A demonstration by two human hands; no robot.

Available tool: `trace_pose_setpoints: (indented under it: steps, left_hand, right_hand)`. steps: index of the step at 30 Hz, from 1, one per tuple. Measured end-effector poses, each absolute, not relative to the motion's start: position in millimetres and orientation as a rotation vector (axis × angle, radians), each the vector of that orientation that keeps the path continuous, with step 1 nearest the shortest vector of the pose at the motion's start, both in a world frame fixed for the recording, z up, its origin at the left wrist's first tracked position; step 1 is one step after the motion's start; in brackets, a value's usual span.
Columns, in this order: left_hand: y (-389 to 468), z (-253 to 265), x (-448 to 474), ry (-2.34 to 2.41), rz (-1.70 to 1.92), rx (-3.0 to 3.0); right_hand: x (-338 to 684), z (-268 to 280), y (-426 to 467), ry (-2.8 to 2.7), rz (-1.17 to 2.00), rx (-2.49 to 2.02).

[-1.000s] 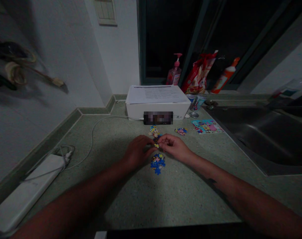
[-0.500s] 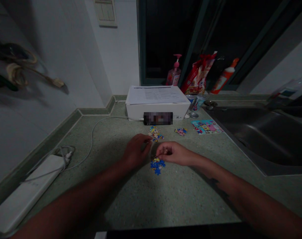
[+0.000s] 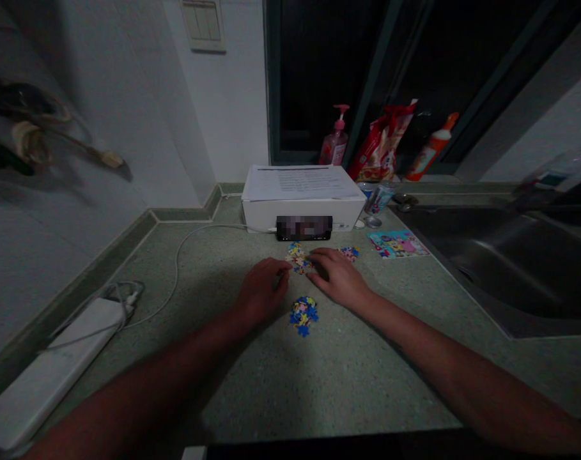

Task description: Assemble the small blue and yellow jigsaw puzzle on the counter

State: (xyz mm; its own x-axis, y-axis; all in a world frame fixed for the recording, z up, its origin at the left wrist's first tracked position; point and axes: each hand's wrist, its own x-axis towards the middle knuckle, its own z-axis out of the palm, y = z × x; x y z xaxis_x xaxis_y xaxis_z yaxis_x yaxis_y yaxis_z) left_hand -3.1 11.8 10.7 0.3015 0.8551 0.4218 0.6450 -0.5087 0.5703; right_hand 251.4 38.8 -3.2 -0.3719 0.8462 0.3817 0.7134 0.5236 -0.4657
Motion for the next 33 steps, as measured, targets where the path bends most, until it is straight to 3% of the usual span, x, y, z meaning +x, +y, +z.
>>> trace_pose_setpoints:
  steps: [33]
  left_hand:
    - [15.1,4.1,-0.6,1.339,1.07,2.305]
  right_hand:
    - [250.4,-9.2,54.0,-2.138,0.309,-1.269]
